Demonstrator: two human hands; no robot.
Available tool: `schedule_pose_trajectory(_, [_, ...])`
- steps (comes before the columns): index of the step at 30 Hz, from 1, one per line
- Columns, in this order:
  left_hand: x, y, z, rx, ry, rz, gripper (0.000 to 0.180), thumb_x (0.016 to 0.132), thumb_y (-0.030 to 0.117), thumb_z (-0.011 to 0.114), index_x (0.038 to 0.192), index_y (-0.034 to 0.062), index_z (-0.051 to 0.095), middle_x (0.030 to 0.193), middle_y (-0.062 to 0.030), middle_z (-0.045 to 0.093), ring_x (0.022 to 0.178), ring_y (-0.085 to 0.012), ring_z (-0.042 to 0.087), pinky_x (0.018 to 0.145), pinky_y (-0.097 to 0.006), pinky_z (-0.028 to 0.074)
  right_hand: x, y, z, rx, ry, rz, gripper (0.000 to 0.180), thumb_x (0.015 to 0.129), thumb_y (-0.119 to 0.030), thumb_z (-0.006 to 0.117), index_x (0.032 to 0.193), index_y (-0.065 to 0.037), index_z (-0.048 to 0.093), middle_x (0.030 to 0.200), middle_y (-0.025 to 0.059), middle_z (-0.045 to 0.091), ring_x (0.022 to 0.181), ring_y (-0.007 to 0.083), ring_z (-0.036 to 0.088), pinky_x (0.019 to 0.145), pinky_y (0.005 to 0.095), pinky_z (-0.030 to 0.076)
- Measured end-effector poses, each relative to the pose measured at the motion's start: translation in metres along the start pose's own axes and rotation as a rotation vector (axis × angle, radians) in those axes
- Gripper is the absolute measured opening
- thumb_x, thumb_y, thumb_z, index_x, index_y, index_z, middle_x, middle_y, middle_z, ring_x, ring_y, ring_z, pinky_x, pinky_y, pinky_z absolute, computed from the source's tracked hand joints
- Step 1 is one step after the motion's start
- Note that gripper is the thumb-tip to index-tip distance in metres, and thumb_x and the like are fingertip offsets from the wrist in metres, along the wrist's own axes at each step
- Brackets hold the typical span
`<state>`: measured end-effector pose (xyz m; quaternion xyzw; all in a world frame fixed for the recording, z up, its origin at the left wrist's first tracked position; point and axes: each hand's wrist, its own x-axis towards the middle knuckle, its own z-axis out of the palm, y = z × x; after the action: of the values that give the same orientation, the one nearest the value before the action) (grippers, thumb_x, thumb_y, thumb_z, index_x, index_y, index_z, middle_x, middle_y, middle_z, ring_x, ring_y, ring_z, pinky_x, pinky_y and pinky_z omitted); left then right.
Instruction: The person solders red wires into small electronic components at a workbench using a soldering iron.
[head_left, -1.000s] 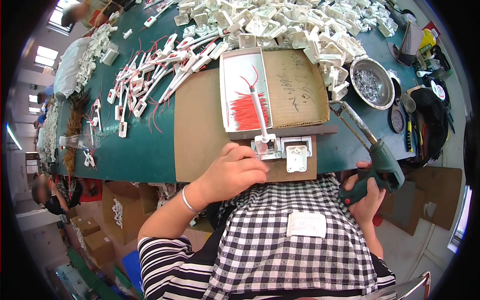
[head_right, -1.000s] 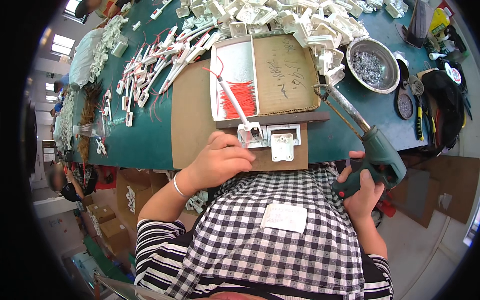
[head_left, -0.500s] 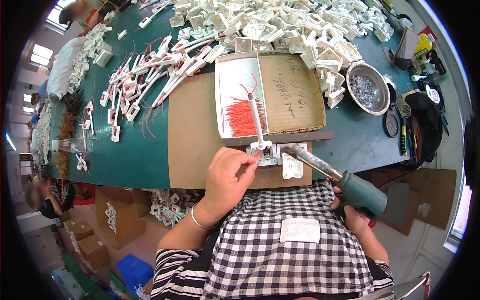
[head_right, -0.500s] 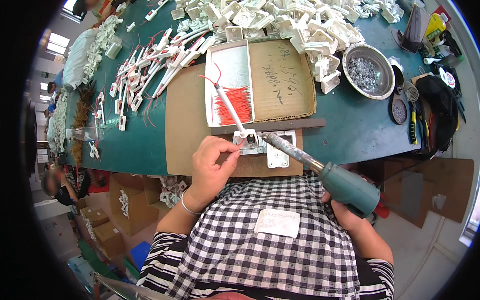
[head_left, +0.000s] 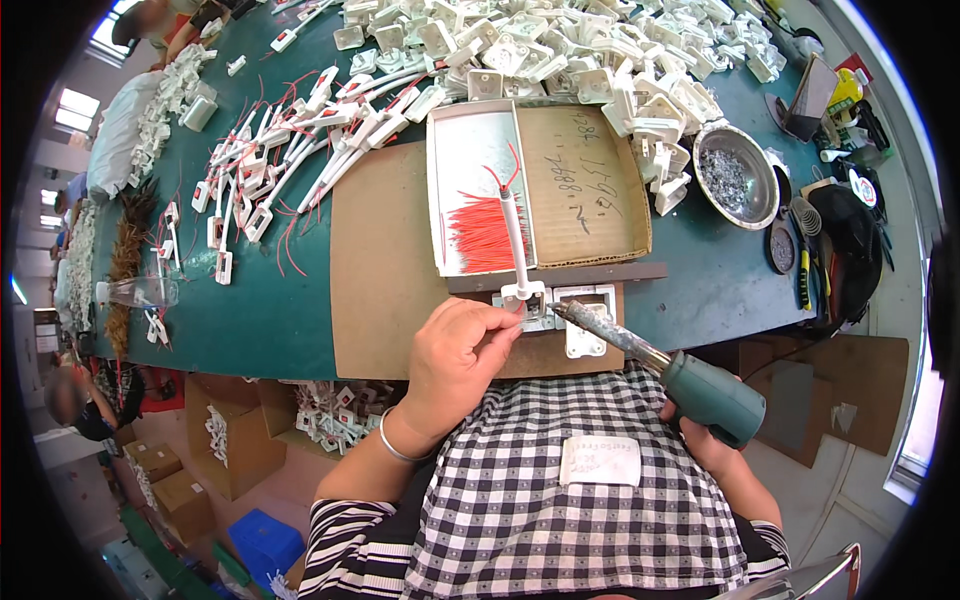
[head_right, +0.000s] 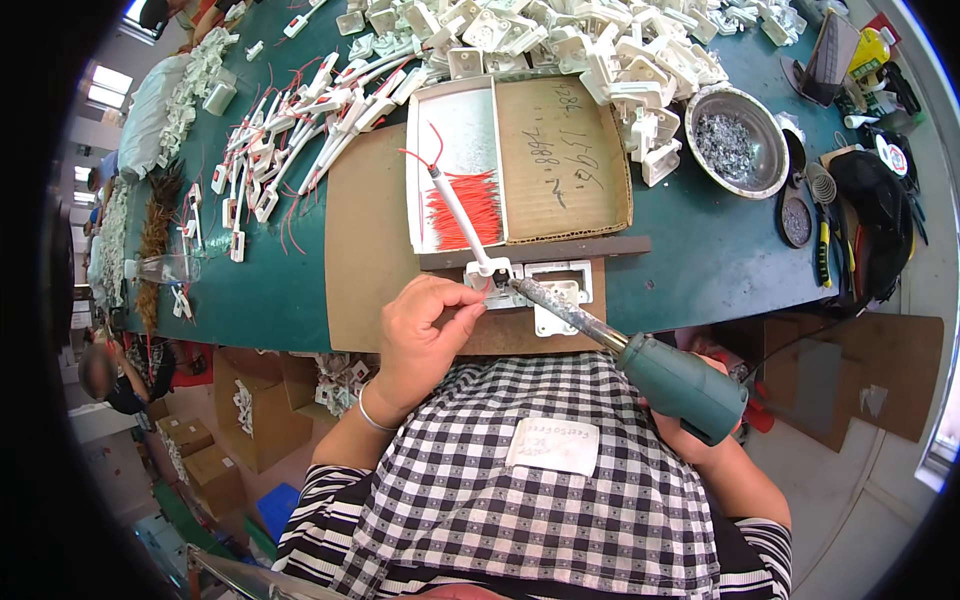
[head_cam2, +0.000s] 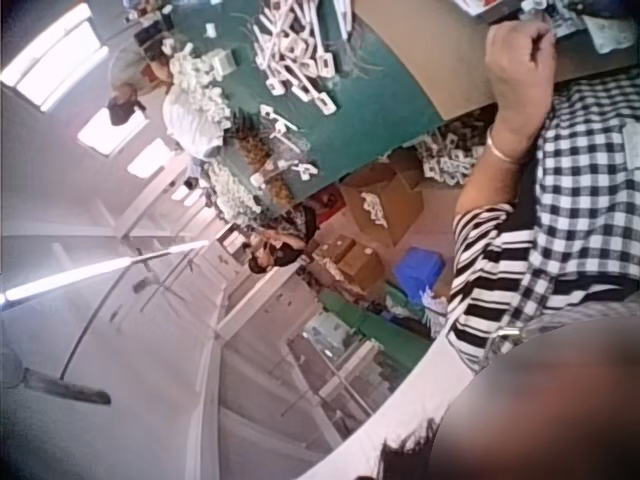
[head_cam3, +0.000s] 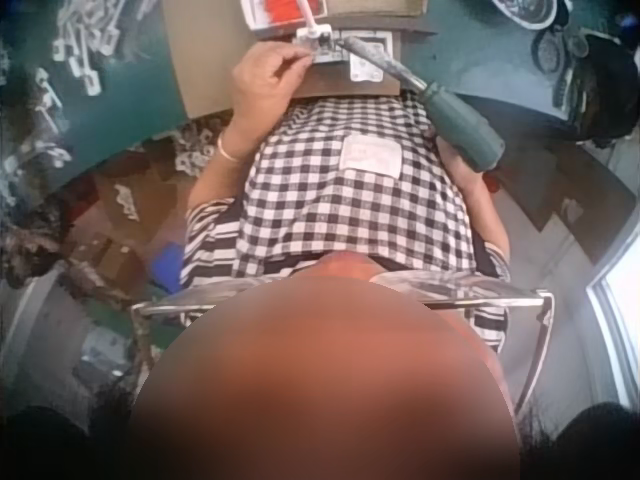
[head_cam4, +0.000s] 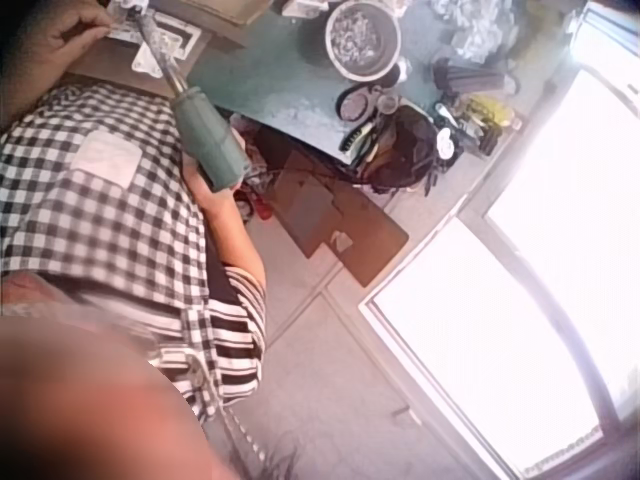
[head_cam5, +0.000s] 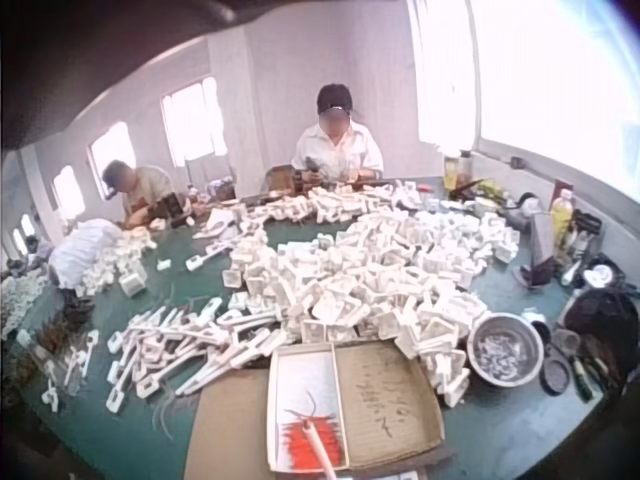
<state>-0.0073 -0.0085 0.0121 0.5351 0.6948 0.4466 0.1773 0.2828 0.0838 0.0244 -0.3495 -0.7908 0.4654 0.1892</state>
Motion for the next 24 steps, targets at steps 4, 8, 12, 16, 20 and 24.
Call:
schedule_pose_trajectory(4, [0.001, -0.001, 0.007, 0.008, 0.061, 0.092, 0.012, 0.075, -0.002, 0.068, 0.084, 0.0028, 0.063, 0.075, -0.0065, 0.061, 0.069, -0.0192, 0.057, 0.059, -0.029, 0.045, 0.003, -0.006, -0.001, 0.052, -0.034, 0.021, 0.006, 0.076, -0.006, 0.061, 0.081, -0.004, 0.065, 0.071, 0.0058, 0.065, 0.066, 0.0232, 0.062, 0.066, 0.0349, 0.048])
schedule_pose_trajectory(8, [0.001, -0.006, 0.009, 0.030, 0.079, 0.106, 0.010, 0.076, -0.001, 0.068, 0.083, 0.0028, 0.063, 0.074, -0.0065, 0.060, 0.068, -0.0194, 0.056, 0.058, -0.030, 0.044, -0.001, 0.000, 0.003, -0.011, -0.024, -0.014, 0.010, 0.075, -0.005, 0.061, 0.084, -0.003, 0.065, 0.078, 0.0074, 0.066, 0.070, 0.0252, 0.062, 0.067, 0.0360, 0.047])
schedule_pose_trajectory(12, [0.001, -0.008, 0.010, -0.006, 0.074, 0.078, 0.010, 0.076, -0.001, 0.068, 0.083, 0.0028, 0.063, 0.074, -0.0067, 0.060, 0.068, -0.0199, 0.056, 0.059, -0.030, 0.044, 0.001, -0.001, 0.002, -0.030, -0.068, -0.012, 0.017, 0.074, -0.003, 0.061, 0.090, -0.002, 0.066, 0.087, 0.0097, 0.066, 0.075, 0.0275, 0.063, 0.070, 0.0370, 0.047])
schedule_pose_trajectory(16, [0.001, -0.010, 0.011, 0.001, 0.076, 0.105, 0.010, 0.076, -0.001, 0.068, 0.083, 0.0031, 0.063, 0.074, -0.0066, 0.060, 0.068, -0.0202, 0.056, 0.059, -0.030, 0.044, 0.002, -0.001, 0.006, 0.004, -0.045, 0.006, 0.019, 0.074, -0.003, 0.061, 0.092, -0.003, 0.065, 0.089, 0.0100, 0.066, 0.076, 0.0280, 0.063, 0.070, 0.0368, 0.047])
schedule_pose_trajectory(20, [0.000, -0.011, 0.012, -0.011, 0.086, 0.110, 0.010, 0.076, -0.001, 0.068, 0.083, 0.0034, 0.063, 0.074, -0.0066, 0.060, 0.068, -0.0206, 0.056, 0.058, -0.030, 0.044, 0.005, -0.002, 0.007, 0.064, -0.060, -0.003, 0.020, 0.074, -0.004, 0.060, 0.094, -0.003, 0.065, 0.090, 0.0098, 0.066, 0.077, 0.0284, 0.062, 0.070, 0.0370, 0.047])
schedule_pose_trajectory(24, [0.000, -0.010, 0.012, -0.005, 0.085, 0.113, 0.011, 0.075, -0.001, 0.068, 0.083, 0.0035, 0.062, 0.074, -0.0067, 0.060, 0.068, -0.0208, 0.056, 0.058, -0.030, 0.044, 0.004, 0.005, 0.008, -0.008, -0.063, -0.092, 0.024, 0.085, -0.020, 0.058, 0.098, 0.001, 0.058, 0.075, 0.0052, 0.059, 0.065, 0.0126, 0.057, 0.063, 0.0263, 0.047])
